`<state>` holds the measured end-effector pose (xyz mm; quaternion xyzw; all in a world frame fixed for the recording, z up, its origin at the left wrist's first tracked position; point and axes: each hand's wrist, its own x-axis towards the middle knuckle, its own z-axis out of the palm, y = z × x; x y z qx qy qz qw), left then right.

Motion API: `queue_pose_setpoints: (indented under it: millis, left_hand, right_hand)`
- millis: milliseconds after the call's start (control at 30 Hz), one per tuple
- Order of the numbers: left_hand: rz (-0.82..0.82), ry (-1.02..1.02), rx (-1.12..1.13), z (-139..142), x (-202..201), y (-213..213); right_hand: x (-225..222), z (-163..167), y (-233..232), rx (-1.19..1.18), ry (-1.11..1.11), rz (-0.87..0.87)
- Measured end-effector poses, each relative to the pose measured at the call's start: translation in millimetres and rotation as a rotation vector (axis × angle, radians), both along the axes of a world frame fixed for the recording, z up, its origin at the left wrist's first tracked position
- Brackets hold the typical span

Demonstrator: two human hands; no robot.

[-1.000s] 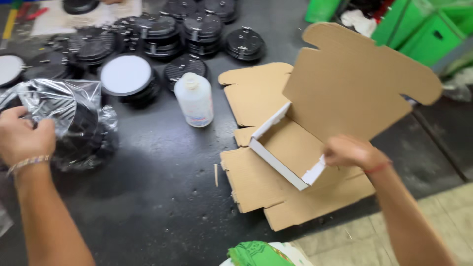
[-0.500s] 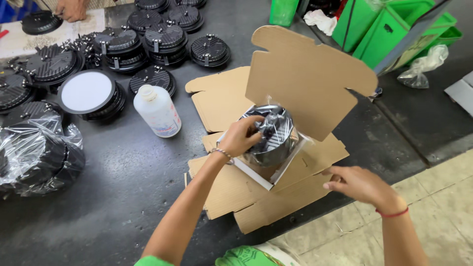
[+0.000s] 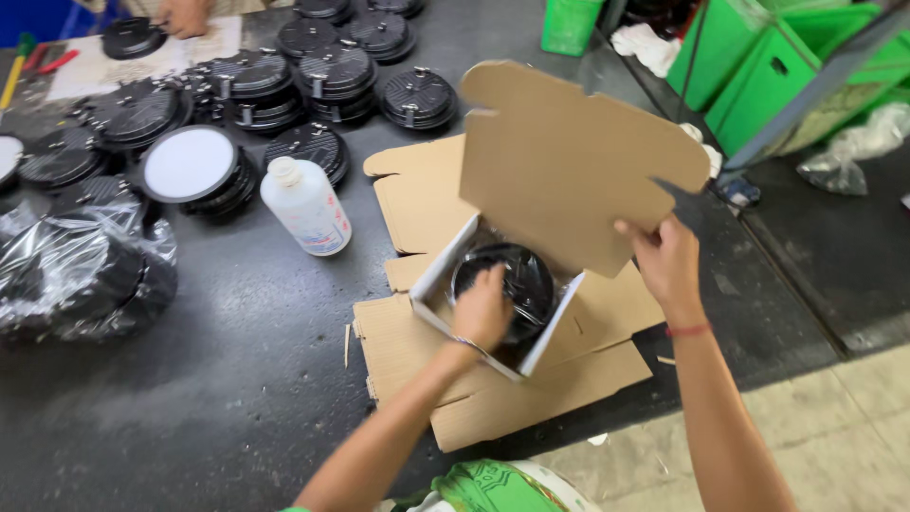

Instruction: The person folds flat cardboard sheets into small white boxes, inserts plastic-wrapped black circular items, and closes the boxes. The finished boxes are stacked on the table. The process is repeated multiple times.

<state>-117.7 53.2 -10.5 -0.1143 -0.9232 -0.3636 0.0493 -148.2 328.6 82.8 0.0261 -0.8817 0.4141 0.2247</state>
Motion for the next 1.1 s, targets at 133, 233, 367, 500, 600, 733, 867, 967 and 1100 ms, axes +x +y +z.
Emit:
queue_pose_setpoints:
  millis: [133, 233, 367, 500, 600, 733, 867, 967, 1100]
  left_hand:
    - [0.072, -0.054, 0.077, -5.1, 9.3, 26.0]
    - [0.036, -0.061, 0.156, 5.6, 5.3, 25.0]
    - [0.104, 0.275, 0.244, 35.9, 27.9, -10.9]
    - [0.289, -0.037, 0.281, 46.4, 68.1, -88.0]
    - [0.213, -0.119, 0.222, 20.4, 96.3, -96.1]
    - [0.261, -0.074, 0.564, -24.0, 105.0, -80.9]
    - [0.440, -0.171, 0.797, -51.9, 96.4, -93.7]
    - [0.497, -0.286, 1.230, -64.5, 90.0, -112.3]
    - [0.433, -0.238, 1.208, -72.0, 84.0, -116.5]
  right_hand:
    - [-73.8, -4.8, -2.6, 0.055, 0.187, 0.174]
    - [-114.7, -4.7, -9.5, 0.185, 0.267, 0.206]
    - [-137.6, -9.4, -14.9, 0.089, 0.086, 0.119]
    - [-124.9, -18.5, -7.3, -0.070, 0.115, 0.273]
    - [-114.8, -20.2, -8.4, -0.172, 0.117, 0.346]
    - [-109.0, -13.5, -13.9, -0.257, 0.122, 0.436]
    - [-102.6, -10.7, -12.9, -0.030, 0.114, 0.270]
    - [-97.3, -14.9, -10.7, -0.037, 0.098, 0.228]
    - [-89.8, -21.8, -10.1, -0.237, 0.023, 0.294]
